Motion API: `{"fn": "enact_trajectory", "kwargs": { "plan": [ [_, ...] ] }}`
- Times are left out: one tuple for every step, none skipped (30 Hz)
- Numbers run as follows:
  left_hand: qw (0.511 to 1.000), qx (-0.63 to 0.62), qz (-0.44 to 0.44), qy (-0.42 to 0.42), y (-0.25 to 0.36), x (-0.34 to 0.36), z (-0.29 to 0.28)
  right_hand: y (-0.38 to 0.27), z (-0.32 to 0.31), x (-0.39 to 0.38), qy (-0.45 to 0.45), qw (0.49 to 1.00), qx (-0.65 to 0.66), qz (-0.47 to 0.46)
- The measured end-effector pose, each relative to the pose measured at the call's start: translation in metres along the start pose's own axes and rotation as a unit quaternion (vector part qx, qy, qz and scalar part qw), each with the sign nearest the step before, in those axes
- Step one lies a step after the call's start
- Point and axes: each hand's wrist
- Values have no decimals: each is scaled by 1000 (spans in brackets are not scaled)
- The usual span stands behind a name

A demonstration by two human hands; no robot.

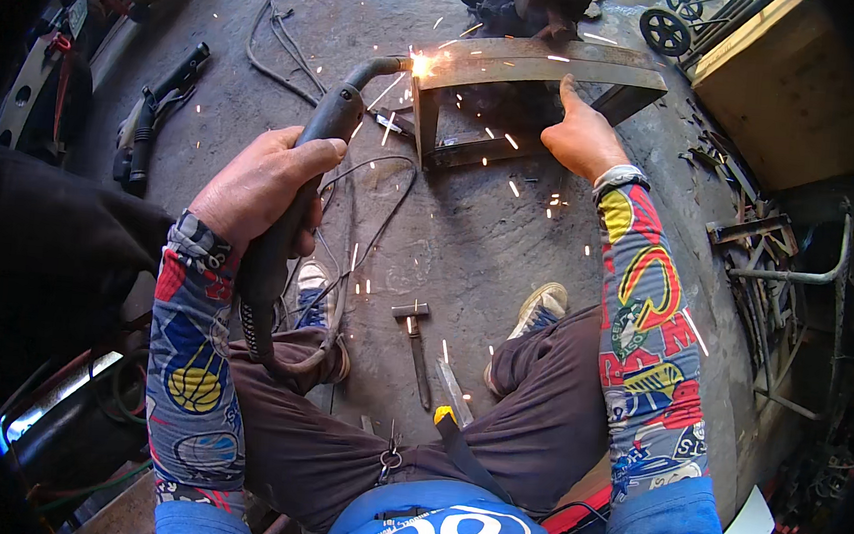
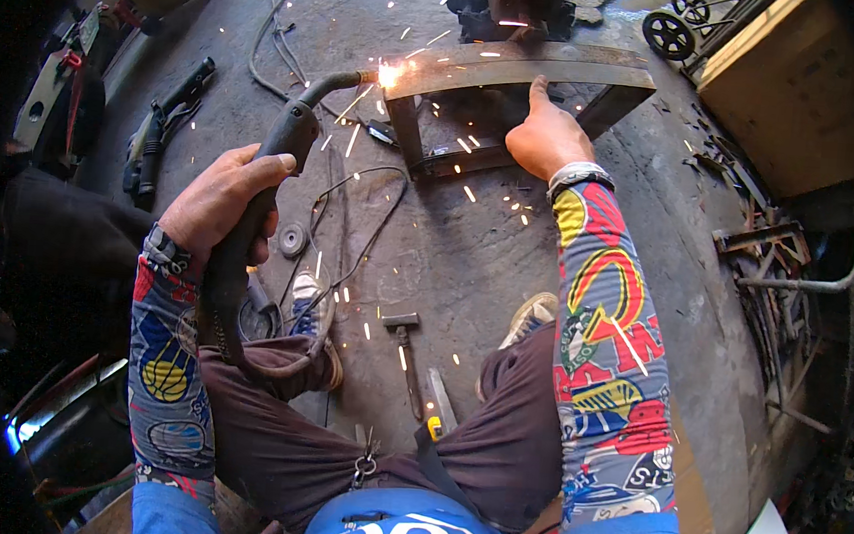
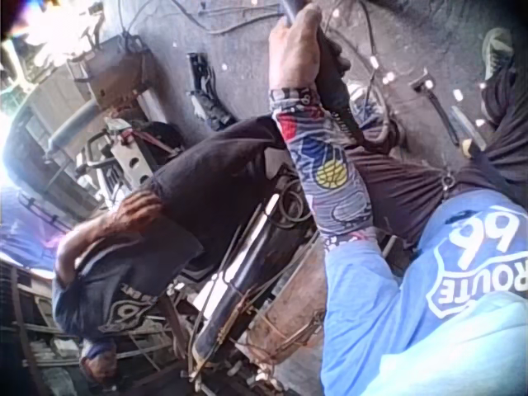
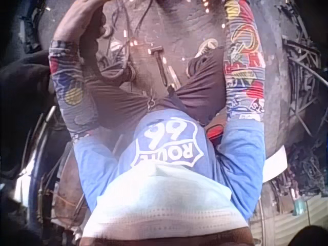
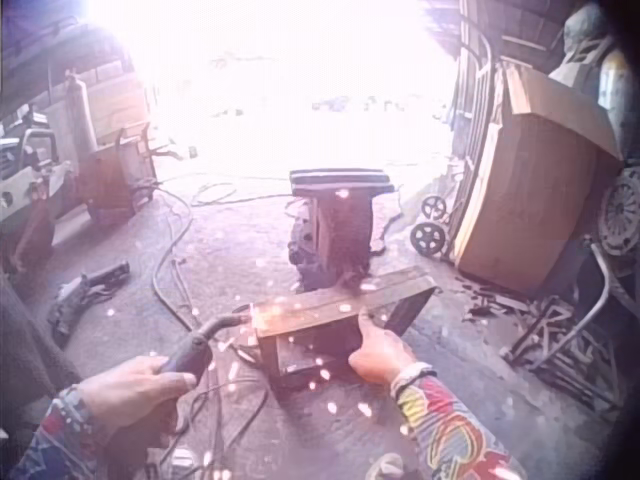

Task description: The person sits on the floor and uses an angle grinder to cut and smooth a metal bar, then welds it into a rectangular metal frame. The person handles the metal bar, angle grinder, and welding torch to assemble the frame.

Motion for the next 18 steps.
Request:
{"fn": "enact_trajectory", "kwargs": {
  "plan": [
    [1000, -4, 0, 7, 1, -2, 1, 0, 0, -1, 6, 1000, 4, -2],
    [1000, -20, 19, 10, 2, -4, 2, 0, 0, -2, 10, 1000, 2, -2],
    [999, -36, 36, 16, 3, -7, 1, 0, 0, -1, 8, 1000, 9, 2],
    [997, -51, 53, 23, 4, -12, 0, 2, 1, 0, 3, 1000, 12, 6],
    [995, -63, 67, 33, 3, -16, -4, 6, 4, 2, -1, 1000, 17, -2],
    [989, -108, 84, 54, 1, -20, -7, 11, 8, 4, 5, 1000, 29, -5],
    [980, -153, 102, 78, -2, -25, -11, 17, 11, 8, 14, 999, 37, -10],
    [966, -196, 132, 102, -7, -32, -17, 24, 16, 13, 25, 997, 55, -47],
    [943, -277, 139, 118, -14, -36, -18, 30, 22, 20, 41, 996, 47, -63],
    [920, -332, 174, 113, -22, -40, -19, 33, 29, 29, 63, 992, 43, -102],
    [890, -415, 146, 118, -28, -39, -16, 41, 35, 32, 53, 987, 89, -125],
    [857, -474, 162, 118, -34, -36, -11, 46, 41, 39, 76, 985, 64, -138],
    [835, -520, 155, 87, -38, -33, -8, 54, 41, 47, 90, 981, 33, -166],
    [812, -555, 157, 84, -41, -29, -4, 62, 42, 55, 105, 983, 33, -149],
    [809, -550, 171, 117, -41, -22, 1, 72, 37, 62, 93, 975, -43, -197],
    [774, -603, 158, 111, -38, -18, 8, 81, 35, 68, 87, 942, -194, -260],
    [758, -629, 146, 93, -35, -11, 8, 90, 33, 73, 83, 900, -287, -317],
    [743, -649, 134, 98, -29, -5, 7, 97, 33, 76, 29, 973, -122, -194]
  ]
}}
Point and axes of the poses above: each hand's wrist, its own x-axis towards the middle knuckle, its own z-axis out of the palm, y = z × x, and after that the axes turned 3 degrees about y, right-handed
